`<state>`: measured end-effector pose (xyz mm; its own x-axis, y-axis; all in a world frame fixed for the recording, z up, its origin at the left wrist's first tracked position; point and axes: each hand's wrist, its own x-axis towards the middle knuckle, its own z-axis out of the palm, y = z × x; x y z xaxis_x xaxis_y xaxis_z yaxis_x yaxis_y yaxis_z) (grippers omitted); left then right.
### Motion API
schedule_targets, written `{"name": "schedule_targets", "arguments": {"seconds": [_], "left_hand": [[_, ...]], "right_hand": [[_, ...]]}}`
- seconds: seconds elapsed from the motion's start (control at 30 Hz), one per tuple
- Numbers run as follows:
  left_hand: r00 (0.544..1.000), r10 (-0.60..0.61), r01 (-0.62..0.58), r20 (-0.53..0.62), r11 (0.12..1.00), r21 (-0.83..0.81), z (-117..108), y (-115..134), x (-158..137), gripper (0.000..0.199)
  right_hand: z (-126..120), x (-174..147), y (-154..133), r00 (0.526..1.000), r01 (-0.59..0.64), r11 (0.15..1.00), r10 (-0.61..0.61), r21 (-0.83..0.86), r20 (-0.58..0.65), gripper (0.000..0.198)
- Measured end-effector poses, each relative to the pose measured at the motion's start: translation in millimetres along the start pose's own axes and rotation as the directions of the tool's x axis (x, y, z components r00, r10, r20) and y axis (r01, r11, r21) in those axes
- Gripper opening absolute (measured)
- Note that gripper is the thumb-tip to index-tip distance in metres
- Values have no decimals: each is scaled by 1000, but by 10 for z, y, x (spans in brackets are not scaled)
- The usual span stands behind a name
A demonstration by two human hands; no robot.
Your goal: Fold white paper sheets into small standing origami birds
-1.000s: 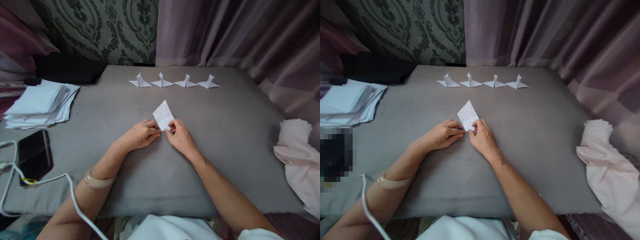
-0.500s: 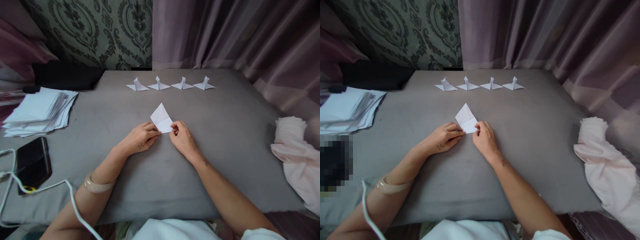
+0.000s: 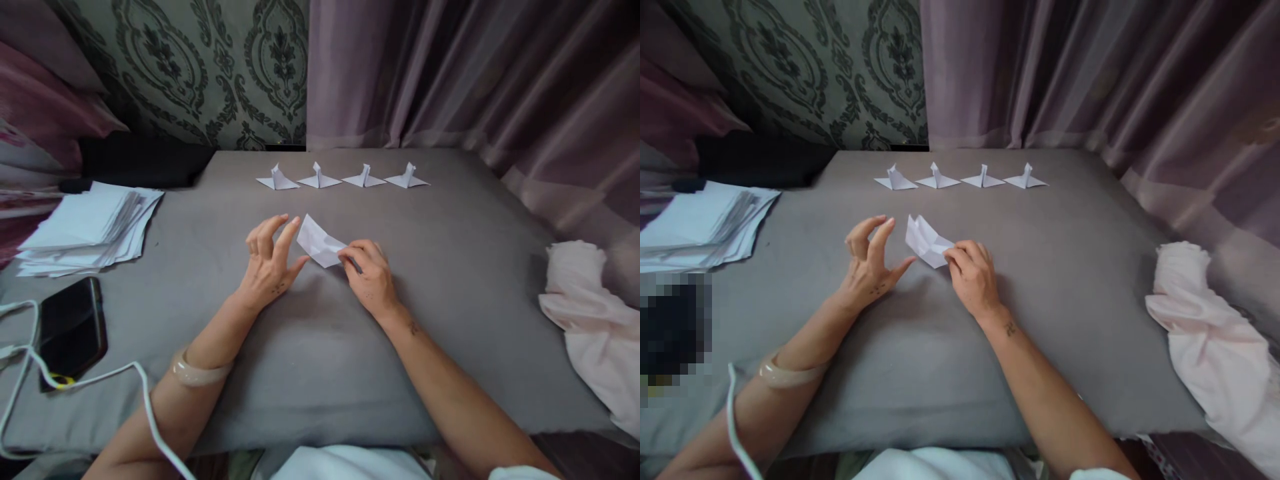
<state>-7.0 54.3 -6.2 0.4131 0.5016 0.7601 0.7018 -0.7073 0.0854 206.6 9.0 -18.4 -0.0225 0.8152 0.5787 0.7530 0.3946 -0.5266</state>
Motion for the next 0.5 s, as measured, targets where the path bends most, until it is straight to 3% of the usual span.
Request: {"name": "schedule_targets", "arguments": {"seconds": [0.1,0.17,0.27,0.5], "left_hand": [[991,131,-129,-19,987,101,-59,47,16,53],[974,227,-226,11,967,117,-83,77,20,32],[953,290,-297,82,951,83,-85,107,23,10],[890,251,-255,381,966,-40,-29,142,17,19]], "right_hand": [[-58,15,-57,980,183,969,-194,-165,-53,19],[-82,12,-69,969,232,950,-246,-211,-40,21],[-99,-19,-42,977,210,947,-208,-244,37,20],[-146,-137,47,965,78,967,-12,-244,261,9]]}}
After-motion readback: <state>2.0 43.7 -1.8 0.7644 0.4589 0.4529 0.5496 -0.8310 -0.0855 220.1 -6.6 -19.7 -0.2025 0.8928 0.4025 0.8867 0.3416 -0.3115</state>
